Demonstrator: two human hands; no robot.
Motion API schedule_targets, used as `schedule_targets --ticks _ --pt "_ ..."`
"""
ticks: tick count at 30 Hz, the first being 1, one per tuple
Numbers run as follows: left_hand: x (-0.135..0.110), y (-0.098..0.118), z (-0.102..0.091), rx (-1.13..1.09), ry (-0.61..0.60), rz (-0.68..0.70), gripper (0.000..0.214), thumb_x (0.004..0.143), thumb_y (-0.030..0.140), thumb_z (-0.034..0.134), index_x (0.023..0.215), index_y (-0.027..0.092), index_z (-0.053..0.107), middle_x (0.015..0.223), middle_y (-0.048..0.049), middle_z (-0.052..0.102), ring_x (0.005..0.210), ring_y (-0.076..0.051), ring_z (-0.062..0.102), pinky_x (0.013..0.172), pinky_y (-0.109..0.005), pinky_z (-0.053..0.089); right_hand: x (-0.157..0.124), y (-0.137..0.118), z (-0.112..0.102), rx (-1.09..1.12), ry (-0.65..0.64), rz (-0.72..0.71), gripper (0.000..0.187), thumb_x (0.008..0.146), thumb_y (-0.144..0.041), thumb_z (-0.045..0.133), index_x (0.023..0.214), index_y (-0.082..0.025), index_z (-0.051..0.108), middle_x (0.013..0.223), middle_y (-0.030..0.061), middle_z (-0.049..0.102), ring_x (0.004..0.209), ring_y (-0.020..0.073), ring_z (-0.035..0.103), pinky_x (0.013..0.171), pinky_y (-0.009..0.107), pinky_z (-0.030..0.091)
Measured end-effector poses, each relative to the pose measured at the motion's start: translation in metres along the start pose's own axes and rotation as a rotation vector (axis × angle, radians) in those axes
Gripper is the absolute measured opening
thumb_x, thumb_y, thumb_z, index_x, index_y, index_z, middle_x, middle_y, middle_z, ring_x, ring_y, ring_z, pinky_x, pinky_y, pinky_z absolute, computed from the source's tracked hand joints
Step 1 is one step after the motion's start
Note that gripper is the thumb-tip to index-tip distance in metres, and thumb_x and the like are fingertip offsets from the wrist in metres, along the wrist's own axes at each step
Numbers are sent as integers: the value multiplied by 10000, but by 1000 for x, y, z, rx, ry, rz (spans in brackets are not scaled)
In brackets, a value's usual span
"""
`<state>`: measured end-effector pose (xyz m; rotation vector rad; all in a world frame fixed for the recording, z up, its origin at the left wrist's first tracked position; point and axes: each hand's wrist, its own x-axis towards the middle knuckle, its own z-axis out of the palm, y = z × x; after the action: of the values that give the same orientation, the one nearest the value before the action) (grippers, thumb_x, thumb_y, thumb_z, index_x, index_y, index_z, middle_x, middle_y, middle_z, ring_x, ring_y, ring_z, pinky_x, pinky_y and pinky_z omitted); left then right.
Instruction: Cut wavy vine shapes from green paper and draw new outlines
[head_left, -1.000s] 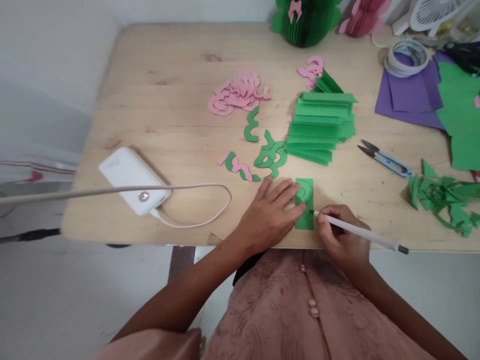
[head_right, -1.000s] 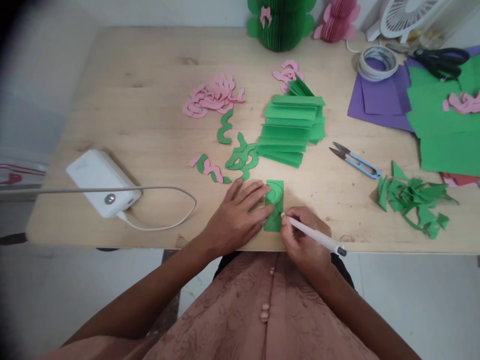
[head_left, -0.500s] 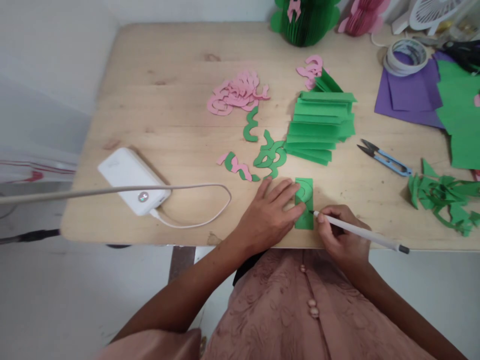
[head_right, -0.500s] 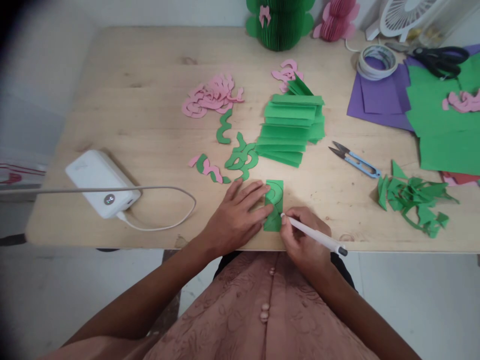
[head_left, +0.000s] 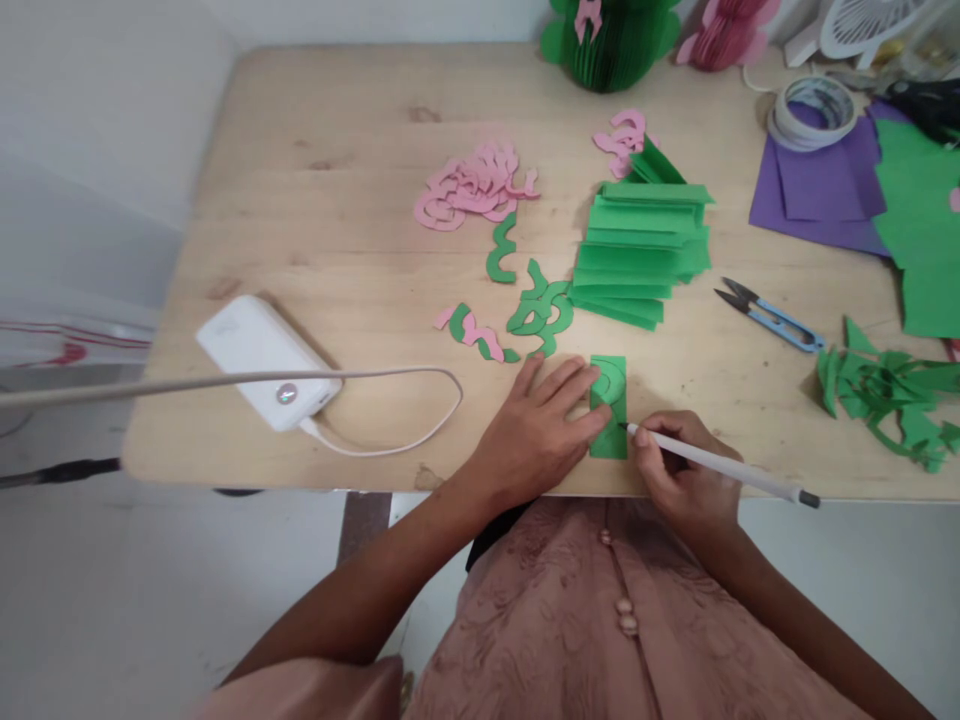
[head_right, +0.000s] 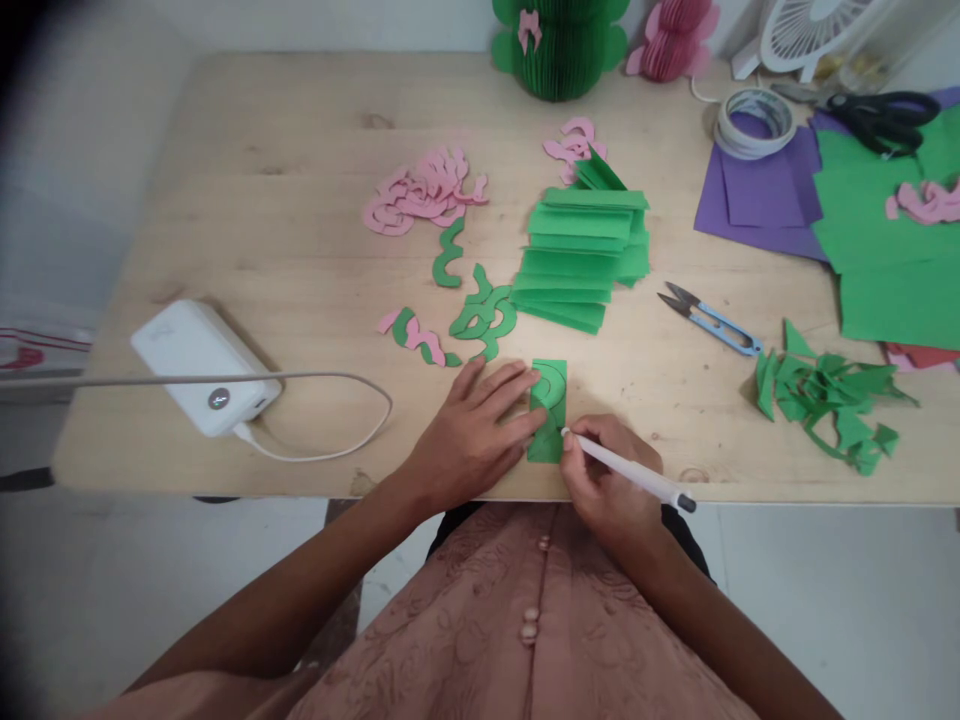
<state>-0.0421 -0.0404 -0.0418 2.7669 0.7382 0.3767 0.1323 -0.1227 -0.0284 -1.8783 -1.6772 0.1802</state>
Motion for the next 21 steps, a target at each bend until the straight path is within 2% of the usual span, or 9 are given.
schedule_targets --ticks 21 --pt "0 -1 0 -5 -1 1 264 923 265 444 1131 214 598 1378 -127 510 1344 -283 375 1112 -576 218 0 -1 -1 2 -8 -23 112 844 -243 571 742 -198 571 545 -43 571 406 96 475 430 224 360"
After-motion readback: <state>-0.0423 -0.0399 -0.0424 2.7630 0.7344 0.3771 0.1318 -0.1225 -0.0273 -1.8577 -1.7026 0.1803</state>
